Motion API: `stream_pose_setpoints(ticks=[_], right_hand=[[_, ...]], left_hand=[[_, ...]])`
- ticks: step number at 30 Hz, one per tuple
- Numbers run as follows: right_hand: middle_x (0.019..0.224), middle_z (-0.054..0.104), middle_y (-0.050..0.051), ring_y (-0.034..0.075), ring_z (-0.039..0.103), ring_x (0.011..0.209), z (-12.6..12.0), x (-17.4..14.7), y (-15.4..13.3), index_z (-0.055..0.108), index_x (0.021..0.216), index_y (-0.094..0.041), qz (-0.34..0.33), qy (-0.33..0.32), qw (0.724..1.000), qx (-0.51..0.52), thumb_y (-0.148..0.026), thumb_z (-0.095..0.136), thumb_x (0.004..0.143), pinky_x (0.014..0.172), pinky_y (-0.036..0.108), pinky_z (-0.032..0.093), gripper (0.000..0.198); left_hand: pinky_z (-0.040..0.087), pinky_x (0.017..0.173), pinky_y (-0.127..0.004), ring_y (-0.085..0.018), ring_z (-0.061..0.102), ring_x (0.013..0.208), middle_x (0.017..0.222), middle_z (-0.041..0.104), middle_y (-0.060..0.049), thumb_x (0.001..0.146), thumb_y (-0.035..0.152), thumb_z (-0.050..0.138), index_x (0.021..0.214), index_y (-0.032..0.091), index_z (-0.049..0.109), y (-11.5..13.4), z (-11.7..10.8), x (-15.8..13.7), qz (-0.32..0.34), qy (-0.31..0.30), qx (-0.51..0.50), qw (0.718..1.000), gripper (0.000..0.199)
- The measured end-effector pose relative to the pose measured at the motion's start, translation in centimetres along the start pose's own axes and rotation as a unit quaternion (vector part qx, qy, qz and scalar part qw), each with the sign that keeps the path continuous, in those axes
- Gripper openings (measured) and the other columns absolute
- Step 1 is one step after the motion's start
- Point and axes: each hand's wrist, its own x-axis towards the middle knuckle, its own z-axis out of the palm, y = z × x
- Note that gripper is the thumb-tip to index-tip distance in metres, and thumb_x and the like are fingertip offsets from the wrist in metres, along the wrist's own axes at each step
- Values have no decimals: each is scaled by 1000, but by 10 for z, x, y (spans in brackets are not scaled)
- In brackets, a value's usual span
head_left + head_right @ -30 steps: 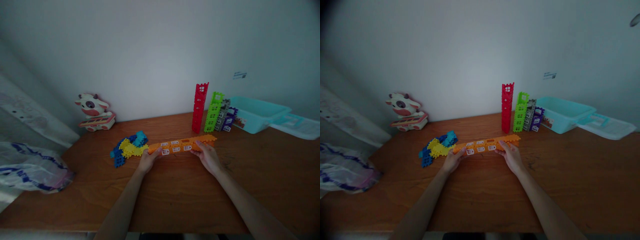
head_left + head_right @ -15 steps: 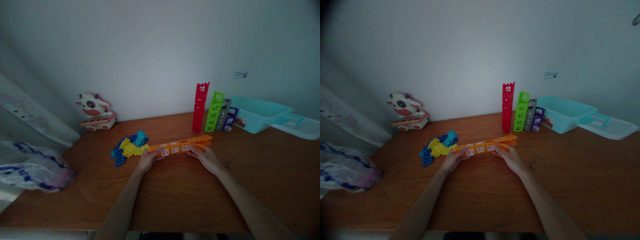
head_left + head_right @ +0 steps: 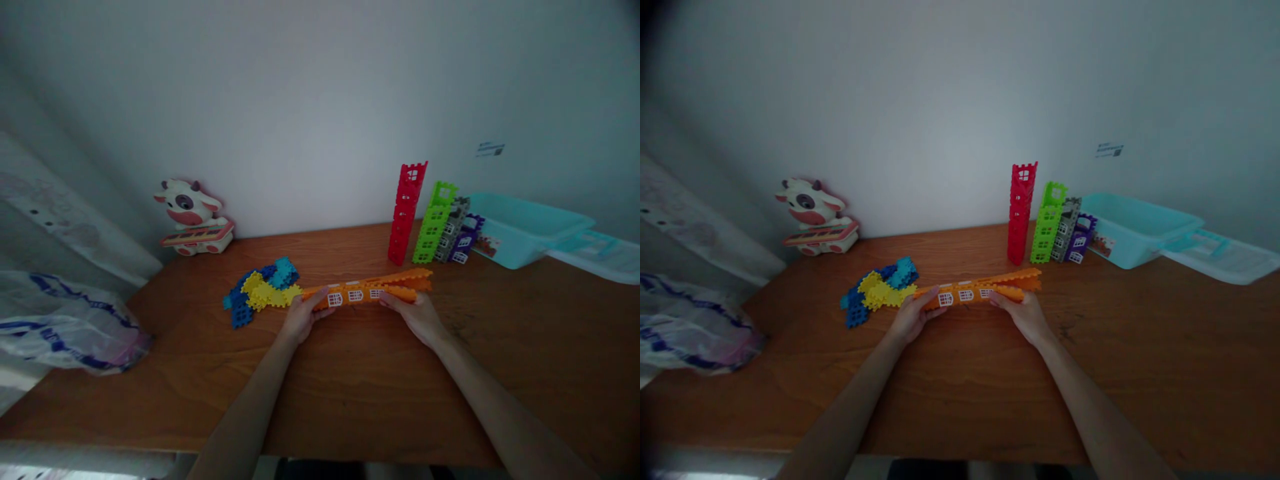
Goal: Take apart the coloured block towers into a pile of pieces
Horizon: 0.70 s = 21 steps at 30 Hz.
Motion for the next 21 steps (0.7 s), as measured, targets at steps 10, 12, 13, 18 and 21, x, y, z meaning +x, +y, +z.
stream_pose_setpoints(ticks=[10,12,13,18,21], right_hand=[[97,80,5,25,73,90,-13,9,15,81,89,-23,14,-47,999,-15,-45,89,62,90,43,58,37],[98,80,6,26,73,91,-12,7,11,81,89,-23,13,-44,999,-27,-48,89,62,91,44,57,38],[97,80,5,27,73,92,-11,5,8,81,88,-24,14,-43,998,-40,-48,88,62,92,44,57,37],[97,80,4,29,72,96,-8,1,-3,81,86,-26,26,-58,994,-90,-49,88,61,95,46,54,34],[99,80,4,29,72,98,-10,2,-5,81,88,-27,17,-67,991,-114,-50,86,63,97,46,53,35]], left_hand=[[65,70,-32,-22,73,86,98,77,-14,76,25,82,87,8,76,5,3,-1,-13,19,0,1000,21],[66,70,-32,-22,73,85,97,77,-14,77,24,81,86,8,76,5,3,-1,-6,24,-1,1000,19],[66,70,-32,-21,73,85,98,77,-14,79,23,80,86,8,76,5,3,-1,-11,26,-4,1000,17],[66,70,-29,-19,72,87,104,76,-13,86,16,71,89,9,76,6,0,1,-61,23,-21,998,9],[66,69,-30,-20,72,88,105,76,-14,87,15,69,91,9,76,8,-3,2,-81,16,-19,996,10]])
